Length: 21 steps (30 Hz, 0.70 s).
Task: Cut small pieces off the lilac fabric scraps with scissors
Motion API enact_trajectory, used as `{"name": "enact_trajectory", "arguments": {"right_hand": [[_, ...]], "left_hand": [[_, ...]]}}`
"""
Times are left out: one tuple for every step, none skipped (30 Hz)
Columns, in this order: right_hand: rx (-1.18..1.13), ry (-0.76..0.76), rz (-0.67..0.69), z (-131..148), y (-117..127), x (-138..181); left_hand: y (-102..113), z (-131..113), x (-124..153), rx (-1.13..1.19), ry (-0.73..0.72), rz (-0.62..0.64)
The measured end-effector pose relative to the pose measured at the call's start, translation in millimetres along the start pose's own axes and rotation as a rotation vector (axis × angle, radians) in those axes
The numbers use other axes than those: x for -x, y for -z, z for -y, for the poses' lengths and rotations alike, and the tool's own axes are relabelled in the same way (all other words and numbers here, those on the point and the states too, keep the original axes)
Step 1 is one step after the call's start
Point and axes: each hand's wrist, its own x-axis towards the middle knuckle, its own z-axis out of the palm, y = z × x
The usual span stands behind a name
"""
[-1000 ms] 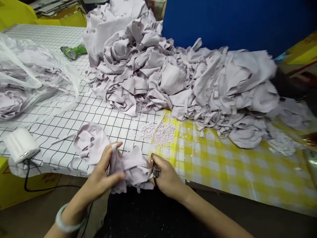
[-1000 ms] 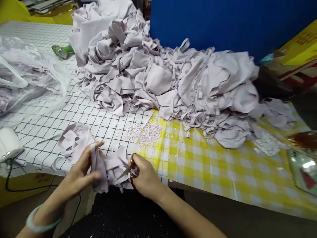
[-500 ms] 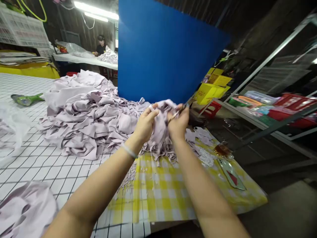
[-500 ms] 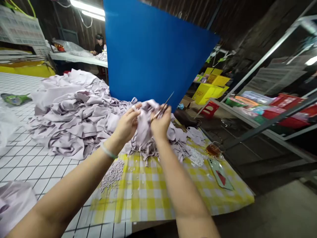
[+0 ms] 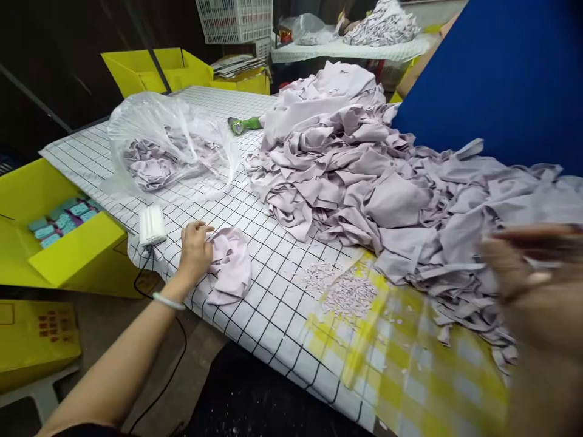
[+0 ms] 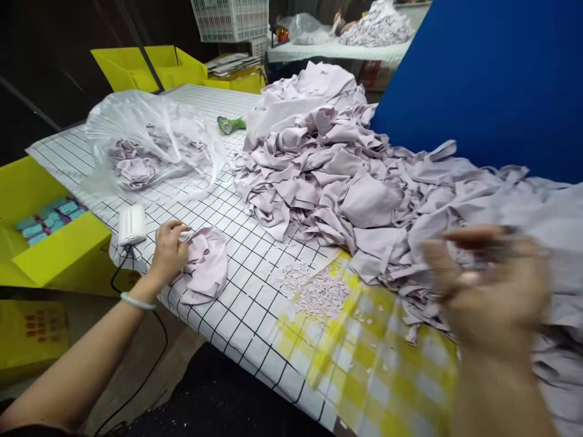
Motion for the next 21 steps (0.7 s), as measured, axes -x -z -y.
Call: {"name": "enact_trajectory", "arguments": {"right_hand": [[-0.049,0.007,0.097,6,-6,9],[-0.111,0.026,0.229,13,-17,21],[-0.169,0.055,0.355,23,-30,35],[-0.225,0.101,0.463,34,-45,50],[-0.279,0.152,0.535,45,-61,65],[-0.333,0.19,0.591,56,-76,78],[-0.382,0.205,0.645,67,-89,91],[-0.429,0.194,0.694,77,-101,103],[-0.475,0.157,0.744,86,-111,113],[-0.529,0.102,0.789,95,-120,123],[-0.593,0.04,0.826,103,-128,132],[-0.663,-0.02,0.852,111,-136,140],[-0.732,-0.07,0.869,119,-143,147],[-0.791,-0.108,0.87,125,-151,153],[-0.834,-0.134,0.859,131,-158,157],[-0.858,-0.152,0.84,135,-164,161],[-0.868,-0.167,0.818,137,-169,162],[-0.87,-0.183,0.797,138,-172,162],[-0.872,-0.197,0.782,138,-174,160],[-0.874,-0.209,0.777,138,-174,157],[-0.88,-0.216,0.779,137,-172,153]], "left_hand": [[11,15,-13,-0.019,0.035,0.031],[18,25,-24,-0.029,0.062,0.073],[22,32,-33,-0.03,0.084,0.122],[25,36,-39,-0.024,0.101,0.168],[27,36,-43,-0.011,0.118,0.207],[29,33,-45,0.007,0.135,0.242],[30,28,-44,0.033,0.155,0.272],[32,20,-41,0.065,0.176,0.301],[35,9,-36,0.095,0.192,0.329],[37,-4,-30,0.148,0.21,0.362],[41,-17,-23,0.243,0.236,0.407],[45,-31,-16,0.38,0.273,0.467],[50,-44,-8,0.549,0.322,0.536],[56,-55,-1,0.733,0.379,0.604],[62,-64,6,0.909,0.442,0.663],[68,-69,12,1.055,0.499,0.701],[73,-72,18,1.152,0.541,0.715],[78,-71,23,1.22,0.573,0.712],[81,-68,28,1.261,0.592,0.702],[83,-63,33,1.276,0.597,0.699],[82,-58,38,1.272,0.594,0.711]]}}
